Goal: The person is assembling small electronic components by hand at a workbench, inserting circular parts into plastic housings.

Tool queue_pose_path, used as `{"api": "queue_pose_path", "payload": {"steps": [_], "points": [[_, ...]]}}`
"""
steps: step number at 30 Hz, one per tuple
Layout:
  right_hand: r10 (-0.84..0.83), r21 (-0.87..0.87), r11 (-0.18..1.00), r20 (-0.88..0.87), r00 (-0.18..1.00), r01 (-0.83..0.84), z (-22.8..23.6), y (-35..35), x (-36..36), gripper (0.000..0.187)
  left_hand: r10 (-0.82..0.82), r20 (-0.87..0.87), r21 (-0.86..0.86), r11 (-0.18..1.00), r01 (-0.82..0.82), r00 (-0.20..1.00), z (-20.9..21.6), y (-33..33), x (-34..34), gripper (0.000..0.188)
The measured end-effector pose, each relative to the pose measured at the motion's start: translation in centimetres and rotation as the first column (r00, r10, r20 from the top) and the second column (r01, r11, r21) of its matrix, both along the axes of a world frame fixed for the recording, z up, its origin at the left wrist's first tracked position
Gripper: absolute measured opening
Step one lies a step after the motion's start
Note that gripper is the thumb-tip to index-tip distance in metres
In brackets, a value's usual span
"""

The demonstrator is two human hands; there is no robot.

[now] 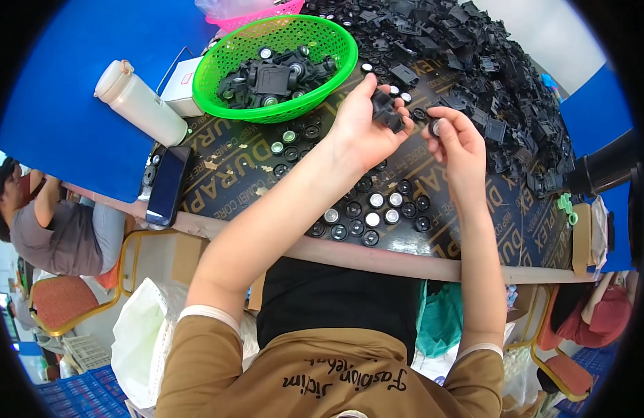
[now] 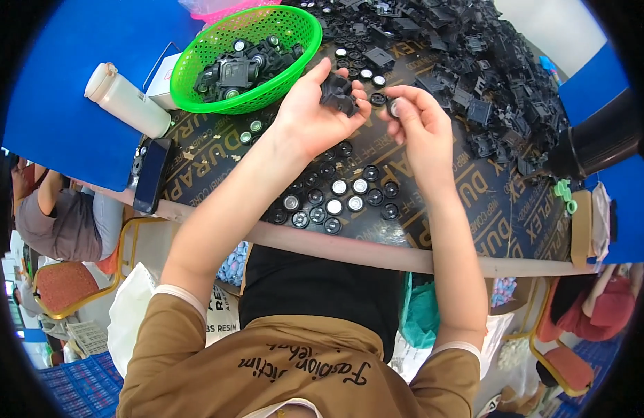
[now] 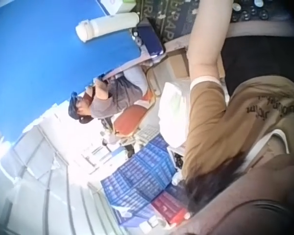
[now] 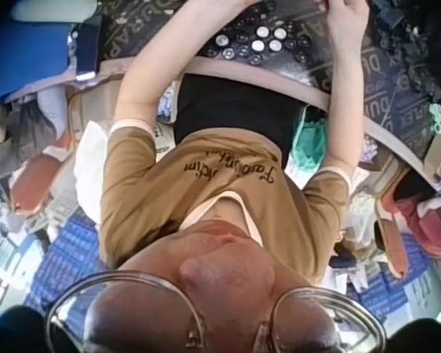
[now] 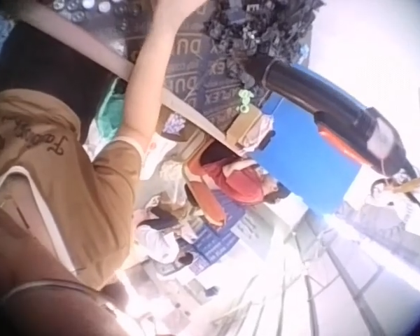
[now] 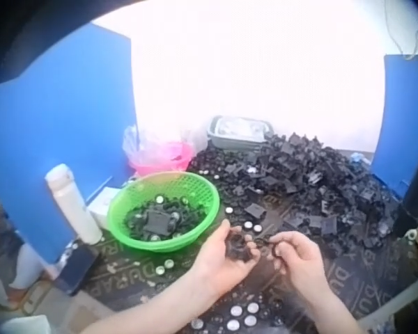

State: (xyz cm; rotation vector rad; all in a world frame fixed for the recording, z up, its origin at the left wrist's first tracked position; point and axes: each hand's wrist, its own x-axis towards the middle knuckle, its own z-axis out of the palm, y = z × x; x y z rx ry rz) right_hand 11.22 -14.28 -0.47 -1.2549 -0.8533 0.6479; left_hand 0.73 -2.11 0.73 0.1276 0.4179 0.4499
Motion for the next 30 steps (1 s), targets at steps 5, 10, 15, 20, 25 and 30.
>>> {"api": "queue_pose_path", "payload": {"steps": [5, 10, 15, 20, 25, 30], "points": [[-0.075, 0.080, 0.995, 0.315, 0.946, 0.052, 0.1, -0.2, -1.7, 0.021, 0.029, -0.045, -0.072, 0.997, -0.032, 0.999, -1.0, -0.6, 0.4, 0.030], [-0.218, 0.204, 0.975, 0.819, 0.531, 0.086, 0.9, -0.2, -2.9, 0.025, -0.035, -0.001, 0.114, 0.993, 0.034, 0.999, -1.1, -1.3, -0.4, 0.033], [-0.285, 0.258, 0.958, 0.818, 0.500, 0.124, 0.4, 0.0, -2.7, 0.026, -0.047, 0.099, 0.163, 0.986, 0.031, 0.994, -0.7, -2.2, -0.5, 0.035], [-0.290, 0.305, 0.948, 0.712, 0.640, 0.091, 0.5, 0.1, -2.9, 0.029, 0.037, 0.072, 0.251, 0.966, -0.054, 0.997, -0.3, -3.1, -0.7, 0.036], [-0.303, 0.328, 0.941, 0.707, 0.639, 0.083, 0.6, 0.2, -3.4, 0.034, 0.141, 0.120, 0.459, 0.870, -0.181, 0.983, -0.4, -3.7, -0.7, 0.035], [-0.291, 0.285, 0.955, 0.831, 0.475, 0.087, 0.4, 0.2, -3.1, 0.028, 0.297, 0.109, 0.629, 0.718, -0.297, 0.949, -0.6, -4.5, -0.3, 0.036]]}}
